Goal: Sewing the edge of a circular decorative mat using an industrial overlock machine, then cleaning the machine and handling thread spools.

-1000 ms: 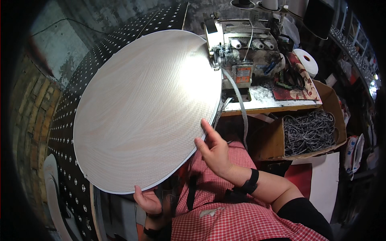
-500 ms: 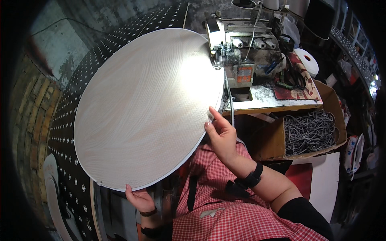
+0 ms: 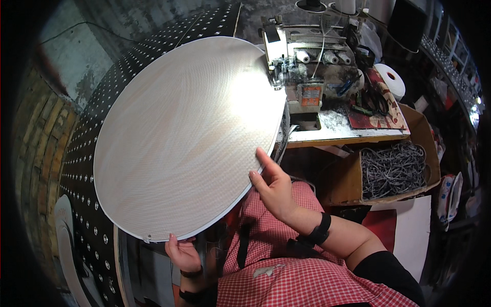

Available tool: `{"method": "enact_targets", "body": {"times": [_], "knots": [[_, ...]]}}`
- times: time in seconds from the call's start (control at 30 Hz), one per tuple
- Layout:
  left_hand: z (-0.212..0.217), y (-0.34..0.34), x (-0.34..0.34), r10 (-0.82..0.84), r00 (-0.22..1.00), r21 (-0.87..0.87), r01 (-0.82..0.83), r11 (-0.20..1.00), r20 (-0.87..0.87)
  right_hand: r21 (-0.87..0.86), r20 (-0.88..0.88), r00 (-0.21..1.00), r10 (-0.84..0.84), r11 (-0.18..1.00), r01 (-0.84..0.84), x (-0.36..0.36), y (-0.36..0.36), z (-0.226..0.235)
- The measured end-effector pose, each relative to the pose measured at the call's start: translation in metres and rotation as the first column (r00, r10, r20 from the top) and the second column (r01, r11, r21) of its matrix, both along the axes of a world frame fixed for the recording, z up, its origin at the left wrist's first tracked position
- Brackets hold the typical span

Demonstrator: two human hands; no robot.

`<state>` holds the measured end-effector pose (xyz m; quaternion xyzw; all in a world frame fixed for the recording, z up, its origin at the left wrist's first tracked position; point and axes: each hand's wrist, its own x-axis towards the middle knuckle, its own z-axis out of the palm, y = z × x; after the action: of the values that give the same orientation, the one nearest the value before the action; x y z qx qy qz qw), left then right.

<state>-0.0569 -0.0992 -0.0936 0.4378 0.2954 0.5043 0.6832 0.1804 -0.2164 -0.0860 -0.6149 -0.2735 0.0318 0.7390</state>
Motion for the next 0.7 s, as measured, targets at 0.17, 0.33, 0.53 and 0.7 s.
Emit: {"method": "enact_targets", "body": {"times": [0.17,0.33,0.53,0.7], "knots": [[0.033,-0.01,0.029,0.312,0.945,-0.232,-0.283,0.93,0.099,0.053,-0.225,0.974,0.03,0.998,-0.018,0.02,-0.002,0.018],[0.008,-0.007,0.011,0.067,0.997,0.066,-0.064,0.996,-0.045,0.023,-0.078,0.997,0.026,0.999,-0.024,0.003,0.0,0.01],[0.01,0.003,0.01,0.111,0.989,-0.12,-0.099,0.988,0.097,0.062,-0.207,0.978,0.008,0.998,0.004,0.026,-0.001,0.02],[0.001,0.003,0.006,0.036,0.999,-0.034,-0.036,0.999,-0.015,-0.012,-0.123,0.992,0.024,1.0,-0.026,0.006,-0.003,0.014]]}}
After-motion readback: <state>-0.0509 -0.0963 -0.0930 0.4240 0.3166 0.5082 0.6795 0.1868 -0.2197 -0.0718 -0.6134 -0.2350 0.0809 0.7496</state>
